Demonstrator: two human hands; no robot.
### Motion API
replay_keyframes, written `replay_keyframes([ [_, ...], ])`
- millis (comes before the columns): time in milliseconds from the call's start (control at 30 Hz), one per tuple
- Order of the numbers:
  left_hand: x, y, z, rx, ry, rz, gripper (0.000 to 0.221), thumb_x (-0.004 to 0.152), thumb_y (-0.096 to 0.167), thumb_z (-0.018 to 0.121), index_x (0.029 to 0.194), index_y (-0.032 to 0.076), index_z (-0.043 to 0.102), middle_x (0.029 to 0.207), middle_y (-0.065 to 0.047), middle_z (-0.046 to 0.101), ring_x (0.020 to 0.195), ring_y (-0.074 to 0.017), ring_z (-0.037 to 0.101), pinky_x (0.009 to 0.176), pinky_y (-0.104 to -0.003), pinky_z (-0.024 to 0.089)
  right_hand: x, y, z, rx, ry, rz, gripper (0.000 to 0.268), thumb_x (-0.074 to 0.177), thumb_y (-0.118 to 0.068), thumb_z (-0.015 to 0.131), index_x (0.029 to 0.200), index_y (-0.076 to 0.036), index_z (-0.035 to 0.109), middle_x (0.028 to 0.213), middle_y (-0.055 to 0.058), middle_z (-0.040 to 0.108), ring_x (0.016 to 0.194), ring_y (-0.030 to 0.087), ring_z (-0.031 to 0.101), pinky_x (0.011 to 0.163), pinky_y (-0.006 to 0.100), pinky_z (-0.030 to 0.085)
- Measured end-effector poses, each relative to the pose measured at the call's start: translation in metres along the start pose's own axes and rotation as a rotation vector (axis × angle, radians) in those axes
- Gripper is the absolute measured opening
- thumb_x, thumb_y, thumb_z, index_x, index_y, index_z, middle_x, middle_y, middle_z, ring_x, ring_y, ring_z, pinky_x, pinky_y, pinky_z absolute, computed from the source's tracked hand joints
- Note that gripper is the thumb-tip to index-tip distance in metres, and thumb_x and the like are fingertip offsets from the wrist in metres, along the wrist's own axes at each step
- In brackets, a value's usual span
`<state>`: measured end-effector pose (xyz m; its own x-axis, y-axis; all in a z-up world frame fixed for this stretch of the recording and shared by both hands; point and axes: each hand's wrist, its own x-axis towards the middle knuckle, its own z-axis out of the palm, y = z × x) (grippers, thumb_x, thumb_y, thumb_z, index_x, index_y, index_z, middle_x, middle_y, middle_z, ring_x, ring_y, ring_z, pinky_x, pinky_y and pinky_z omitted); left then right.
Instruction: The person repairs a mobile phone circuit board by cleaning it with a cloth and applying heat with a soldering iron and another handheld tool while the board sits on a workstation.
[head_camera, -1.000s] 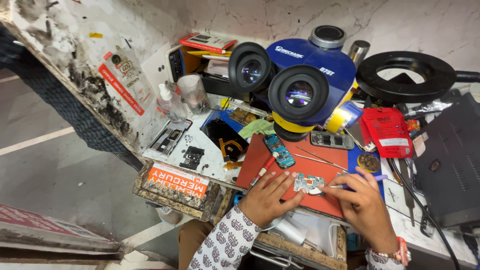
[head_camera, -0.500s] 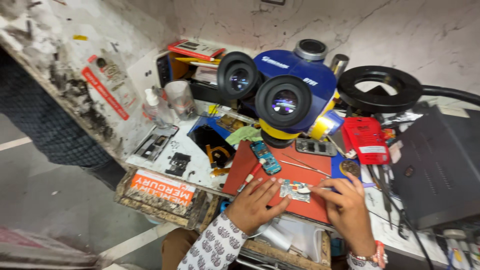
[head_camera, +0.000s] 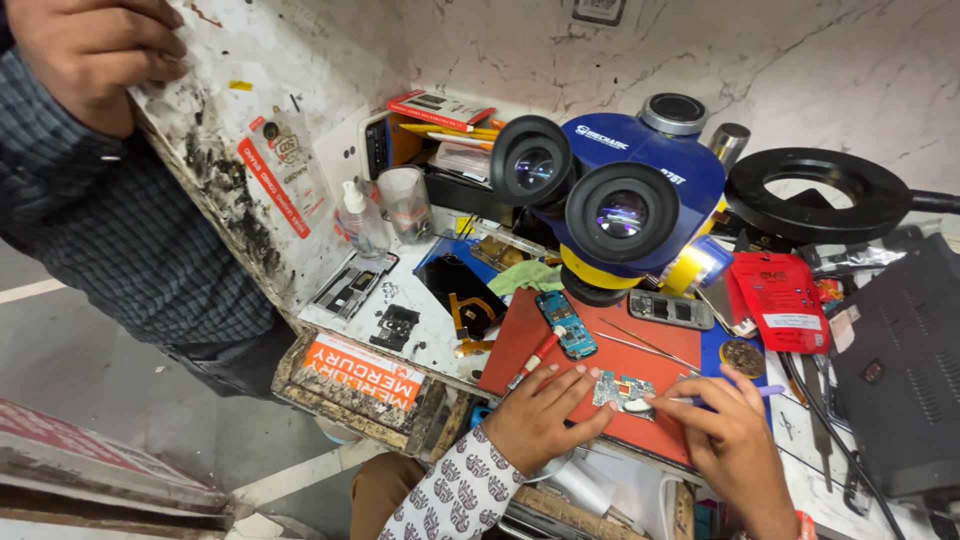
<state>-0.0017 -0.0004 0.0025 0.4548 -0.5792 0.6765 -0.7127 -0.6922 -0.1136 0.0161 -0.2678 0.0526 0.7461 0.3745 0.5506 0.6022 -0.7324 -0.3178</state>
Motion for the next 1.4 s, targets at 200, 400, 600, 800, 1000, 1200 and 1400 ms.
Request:
replay_keyframes([
  [200, -0.003, -0.001, 0.002, -0.058, -0.014, -0.010, 0.038, 0.103, 0.019, 0.053, 0.141, 0.019, 0.055, 0.144, -0.020, 0.059, 0.137, -0.0339, 0.058, 0.113, -0.052, 0.045, 0.002, 0.001, 0.002, 0.015, 0.008, 0.009, 0.034, 0.076, 0.001, 0.065, 0.096, -0.021, 0.081, 0.092, -0.002, 0.072, 0.098, 0.019, 0.068, 0.114, 0.048, 0.037],
  [400, -0.005, -0.008, 0.014, -0.106, -0.046, 0.023, 0.043, 0.092, 0.013, 0.056, 0.135, 0.019, 0.058, 0.147, -0.022, 0.057, 0.141, -0.0369, 0.053, 0.115, -0.055, 0.042, -0.001, 0.007, 0.002, -0.002, 0.028, -0.041, 0.035, 0.079, 0.003, 0.066, 0.101, -0.021, 0.080, 0.097, 0.004, 0.068, 0.102, 0.024, 0.065, 0.115, 0.049, 0.036],
  [600, 0.006, -0.004, 0.000, -0.041, -0.074, 0.000, 0.040, 0.099, 0.012, 0.055, 0.138, 0.018, 0.059, 0.149, -0.020, 0.055, 0.138, -0.0323, 0.054, 0.112, -0.051, 0.043, -0.001, 0.001, -0.003, 0.001, -0.005, -0.009, 0.036, 0.082, 0.004, 0.067, 0.102, -0.022, 0.081, 0.096, 0.000, 0.068, 0.101, 0.021, 0.066, 0.117, 0.049, 0.036],
  [800, 0.008, -0.002, -0.001, -0.025, -0.145, -0.020, 0.051, 0.094, 0.011, 0.052, 0.143, 0.021, 0.058, 0.147, -0.018, 0.057, 0.134, -0.0312, 0.056, 0.111, -0.050, 0.043, 0.001, 0.001, -0.001, 0.001, 0.056, -0.045, 0.029, 0.081, -0.002, 0.074, 0.101, -0.021, 0.081, 0.099, -0.001, 0.069, 0.103, 0.020, 0.066, 0.116, 0.051, 0.034],
  [1000, 0.016, 0.000, -0.005, -0.026, -0.200, 0.007, 0.054, 0.088, 0.011, 0.056, 0.142, 0.020, 0.059, 0.144, -0.017, 0.059, 0.132, -0.0303, 0.058, 0.110, -0.048, 0.043, -0.006, 0.003, -0.005, 0.107, 0.063, 0.039, 0.023, 0.086, -0.009, 0.078, 0.104, -0.023, 0.080, 0.097, -0.003, 0.067, 0.102, 0.016, 0.065, 0.119, 0.050, 0.035],
  [1200, 0.018, 0.000, -0.005, -0.005, -0.212, 0.009, 0.050, 0.090, 0.014, 0.056, 0.139, 0.020, 0.061, 0.143, -0.017, 0.061, 0.132, -0.0303, 0.059, 0.109, -0.047, 0.044, -0.005, 0.002, -0.010, 0.090, 0.001, 0.001, 0.033, 0.084, -0.003, 0.073, 0.107, -0.026, 0.080, 0.100, -0.005, 0.067, 0.105, 0.016, 0.066, 0.119, 0.049, 0.035],
  [1400, 0.010, -0.006, 0.007, 0.047, -0.186, 0.058, 0.048, 0.092, 0.014, 0.054, 0.138, 0.021, 0.064, 0.143, -0.017, 0.062, 0.130, -0.0285, 0.061, 0.107, -0.046, 0.045, -0.008, 0.002, -0.012, 0.100, -0.025, -0.039, 0.036, 0.081, -0.001, 0.072, 0.105, -0.026, 0.080, 0.100, -0.005, 0.066, 0.109, 0.017, 0.065, 0.120, 0.051, 0.035],
])
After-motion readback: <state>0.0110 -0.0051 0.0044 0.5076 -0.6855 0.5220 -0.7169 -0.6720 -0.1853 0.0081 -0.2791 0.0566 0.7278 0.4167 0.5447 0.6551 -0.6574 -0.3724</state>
